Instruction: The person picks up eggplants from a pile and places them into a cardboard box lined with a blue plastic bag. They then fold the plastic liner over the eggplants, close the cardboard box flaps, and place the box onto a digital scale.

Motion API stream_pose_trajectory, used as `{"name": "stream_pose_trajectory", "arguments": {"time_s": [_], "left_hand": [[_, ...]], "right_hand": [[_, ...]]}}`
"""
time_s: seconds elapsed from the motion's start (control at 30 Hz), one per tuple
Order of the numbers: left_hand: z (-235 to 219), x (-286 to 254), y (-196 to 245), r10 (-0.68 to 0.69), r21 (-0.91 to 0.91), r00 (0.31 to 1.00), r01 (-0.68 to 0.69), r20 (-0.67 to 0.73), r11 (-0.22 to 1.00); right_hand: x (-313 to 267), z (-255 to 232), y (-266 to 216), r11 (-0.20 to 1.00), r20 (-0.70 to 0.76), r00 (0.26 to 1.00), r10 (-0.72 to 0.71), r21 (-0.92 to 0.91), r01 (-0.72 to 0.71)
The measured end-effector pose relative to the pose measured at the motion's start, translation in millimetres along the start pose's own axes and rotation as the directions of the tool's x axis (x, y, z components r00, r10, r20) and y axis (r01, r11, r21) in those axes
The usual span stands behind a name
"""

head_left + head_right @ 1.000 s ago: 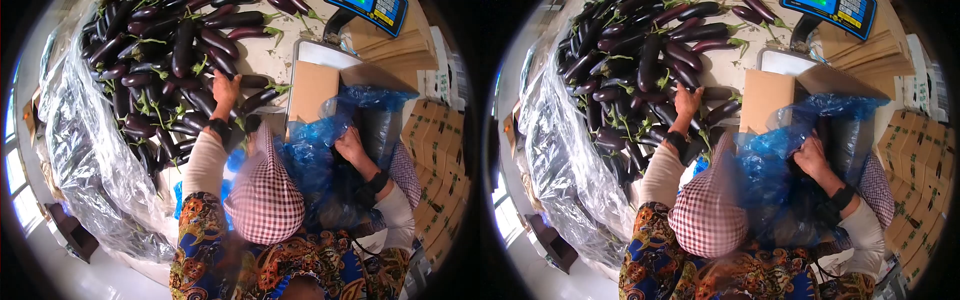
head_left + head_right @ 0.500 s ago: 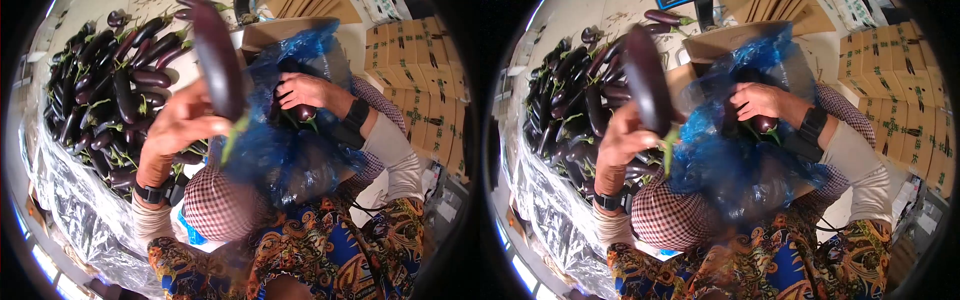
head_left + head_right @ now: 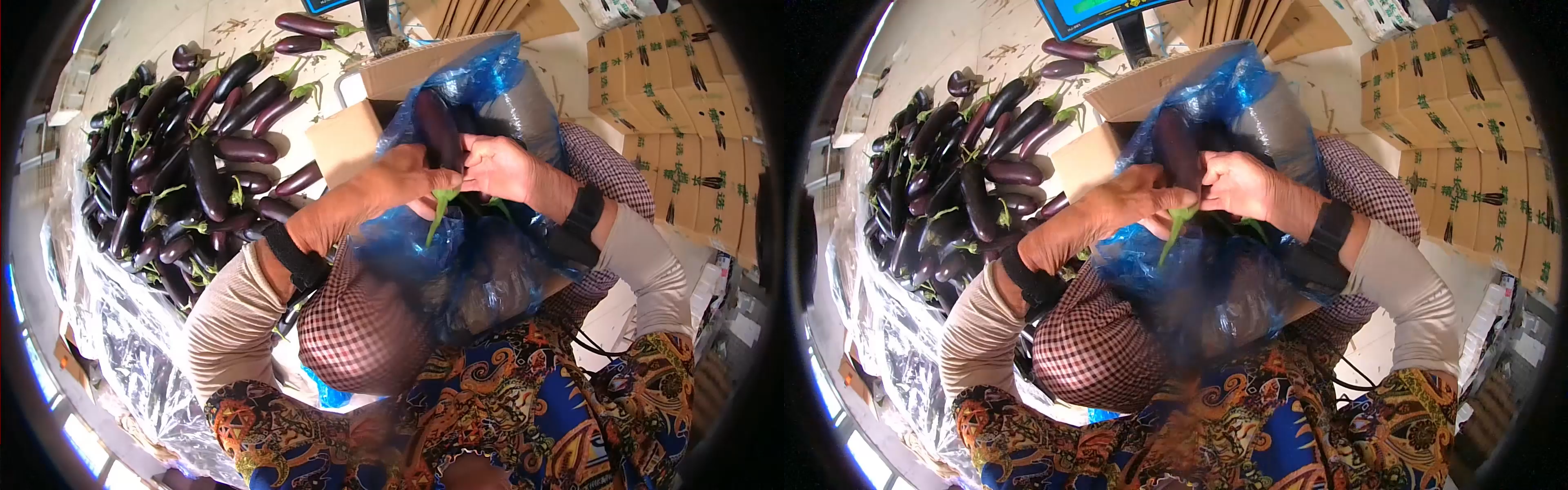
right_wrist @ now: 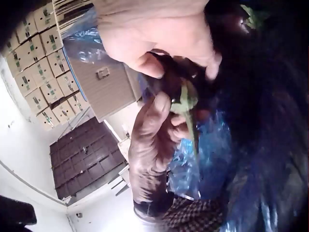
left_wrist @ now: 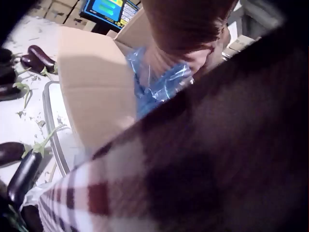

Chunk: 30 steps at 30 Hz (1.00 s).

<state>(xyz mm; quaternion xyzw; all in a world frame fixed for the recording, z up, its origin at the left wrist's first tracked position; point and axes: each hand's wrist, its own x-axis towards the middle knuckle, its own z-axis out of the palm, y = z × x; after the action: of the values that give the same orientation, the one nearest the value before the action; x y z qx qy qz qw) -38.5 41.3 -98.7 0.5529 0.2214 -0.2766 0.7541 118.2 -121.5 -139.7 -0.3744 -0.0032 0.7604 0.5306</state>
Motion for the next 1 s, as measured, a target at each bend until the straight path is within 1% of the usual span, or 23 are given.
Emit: {"name": "stream_pose_trajectory", "arguments": {"time_s": [0.03,0.1,0.13,0.17,0.23,0.27,0.3,0.37,0.4,0.47,0.5,0.57,0.6,0.63,0.67,0.7,0.73,0.77,0.8,0.83,0.87,0.93,1.0], "left_hand": [[3,1,1,0.0,0.001,1.0,0.0,0.006,1.0],[9,-3,7,-0.028,0.367,0.989,0.081,-0.149,0.927],[6,9,-9,0.06,0.38,0.993,-0.017,-0.1,0.925],[8,7,-7,0.062,0.385,0.993,-0.019,-0.101,0.923],[13,4,-6,0.201,0.434,0.961,-0.102,-0.189,0.895],[8,0,-10,0.196,0.43,0.962,-0.098,-0.19,0.898],[-2,-7,-16,0.376,0.598,0.888,-0.155,-0.264,0.786],[-23,-21,-27,0.715,0.872,0.642,-0.147,-0.276,0.468],[-24,-26,-30,0.717,0.87,0.641,-0.153,-0.274,0.469],[-26,-37,-39,0.794,0.94,0.544,-0.026,-0.273,0.341],[-36,-40,-46,0.793,0.939,0.545,-0.027,-0.273,0.342],[-57,-43,-62,0.761,0.826,0.404,-0.023,-0.508,0.563],[-55,-53,-59,0.586,0.703,0.494,0.075,-0.643,0.708],[-72,-50,-79,0.5,0.64,0.579,0.051,-0.644,0.766],[-75,-47,-91,0.347,0.424,0.671,-0.053,-0.655,0.904],[-74,-49,-94,0.202,0.169,0.765,-0.122,-0.611,0.978],[-72,-51,-95,0.202,0.17,0.764,-0.122,-0.613,0.978],[-67,-52,-93,0.23,0.225,0.744,-0.109,-0.627,0.968],[-63,-52,-94,0.256,0.277,0.727,-0.094,-0.637,0.956],[-64,-50,-96,0.254,0.273,0.729,-0.095,-0.635,0.957],[-65,-49,-100,0.277,0.295,0.708,-0.102,-0.649,0.95],[-69,-43,-113,0.344,0.343,0.667,-0.138,-0.661,0.929],[-60,-46,-103,0.296,0.277,0.688,-0.142,-0.663,0.95]], "right_hand": [[-6,13,1,1.0,-0.005,1.0,-0.002,0.002,0.002],[-16,44,1,1.0,-0.242,0.97,-0.003,0.011,0.006],[-16,57,1,0.994,-0.239,0.968,-0.077,-0.099,0.054],[-17,54,0,0.993,-0.237,0.968,-0.082,-0.101,0.06],[-15,42,-4,0.977,-0.333,0.937,-0.104,-0.212,0.033],[-18,48,-8,0.966,-0.391,0.905,-0.17,-0.246,0.075],[-28,45,-17,0.947,-0.32,0.936,-0.149,-0.318,0.042],[-52,56,-29,0.919,-0.339,0.925,-0.172,-0.394,0.027],[-67,56,-36,0.918,-0.343,0.923,-0.173,-0.396,0.024],[-88,54,-47,0.836,-0.304,0.944,-0.131,-0.546,-0.06],[-94,62,-50,0.836,-0.305,0.943,-0.13,-0.545,-0.061],[-104,75,-51,0.778,-0.397,0.913,-0.096,-0.602,-0.18],[-100,68,-44,0.775,-0.392,0.916,-0.088,-0.604,-0.184],[-92,55,-34,0.772,-0.39,0.917,-0.089,-0.608,-0.184],[-82,39,-21,0.781,-0.42,0.904,-0.077,-0.59,-0.207],[-75,36,-17,0.79,-0.448,0.892,-0.064,-0.569,-0.229],[-59,35,-18,0.676,-0.441,0.898,-0.001,-0.662,-0.324],[-51,37,-16,0.677,-0.443,0.897,-0.001,-0.66,-0.325],[-47,39,-13,0.381,-0.359,0.918,-0.171,-0.883,-0.274],[-39,41,-10,0.018,-0.215,0.932,-0.293,-0.976,-0.219],[-24,43,-8,0.014,-0.216,0.933,-0.288,-0.975,-0.221],[13,43,-2,0.01,-0.52,0.807,-0.28,-0.842,-0.54],[27,51,5,-0.153,-0.471,0.827,-0.308,-0.833,-0.532]]}}
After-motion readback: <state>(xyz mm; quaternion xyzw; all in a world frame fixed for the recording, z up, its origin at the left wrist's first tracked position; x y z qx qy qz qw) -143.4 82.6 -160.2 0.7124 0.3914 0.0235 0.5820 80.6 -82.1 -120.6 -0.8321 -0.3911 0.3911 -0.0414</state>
